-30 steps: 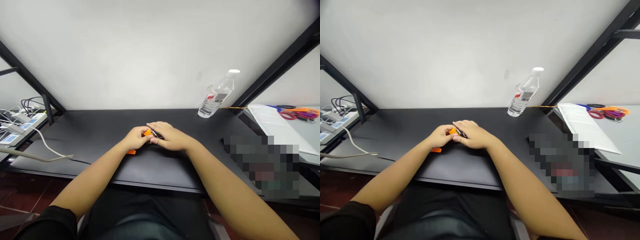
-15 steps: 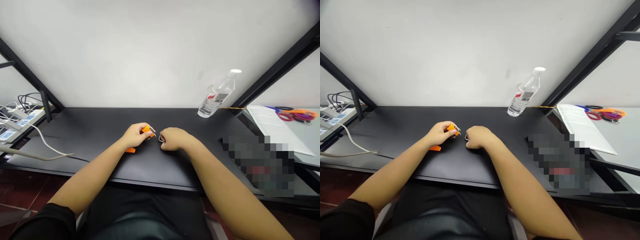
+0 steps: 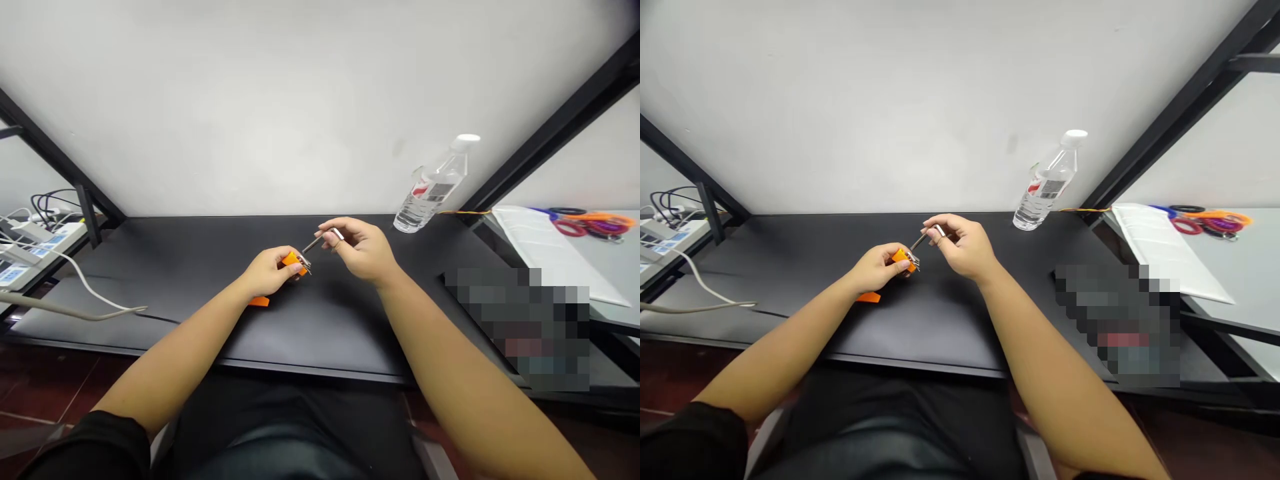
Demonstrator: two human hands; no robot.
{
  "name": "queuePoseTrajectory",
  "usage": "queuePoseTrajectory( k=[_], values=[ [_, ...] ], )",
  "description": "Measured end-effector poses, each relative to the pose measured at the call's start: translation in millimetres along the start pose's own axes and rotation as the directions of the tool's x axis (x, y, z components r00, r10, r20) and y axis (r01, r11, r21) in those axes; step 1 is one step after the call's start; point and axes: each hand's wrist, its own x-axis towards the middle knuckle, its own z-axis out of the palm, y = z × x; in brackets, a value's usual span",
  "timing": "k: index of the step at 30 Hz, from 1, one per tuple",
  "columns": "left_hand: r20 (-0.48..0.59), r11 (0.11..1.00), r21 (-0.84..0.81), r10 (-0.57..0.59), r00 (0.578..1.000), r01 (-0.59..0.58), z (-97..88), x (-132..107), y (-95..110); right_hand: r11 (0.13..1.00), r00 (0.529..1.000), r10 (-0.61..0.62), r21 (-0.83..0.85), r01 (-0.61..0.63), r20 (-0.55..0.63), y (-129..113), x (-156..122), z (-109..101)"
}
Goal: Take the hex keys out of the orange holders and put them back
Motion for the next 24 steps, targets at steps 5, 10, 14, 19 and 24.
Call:
queuePoseTrajectory(
  k=[5, 10, 14, 19, 24],
  values=[
    [0.055, 0.998, -0.065, 0.023, 0.998, -0.02, -0.2, -1, 4, 0.997, 1.0, -0.007, 0.083, 0.005, 0.024, -10, -6, 14],
    [0.115, 0.994, -0.099, 0.047, 0.992, -0.036, 0.9, -3, 8, 0.993, 1.0, 0.015, 0.117, -0.017, 0.017, -10, -7, 16],
    [0.133, 0.989, -0.143, 0.044, 0.99, -0.024, 1.2, -3, 7, 0.985, 0.999, 0.033, 0.169, -0.027, -0.035, -9, -5, 14],
    [0.154, 0.972, -0.236, 0.039, 0.987, -0.002, 1.0, -4, 8, 0.987, 0.999, 0.035, 0.161, -0.03, -0.028, -8, -5, 12],
    [0.171, 0.958, -0.286, 0.026, 0.985, 0.024, 1.5, -4, 9, 0.99, 1.0, -0.026, 0.135, 0.024, 0.008, -10, -7, 12]
  ],
)
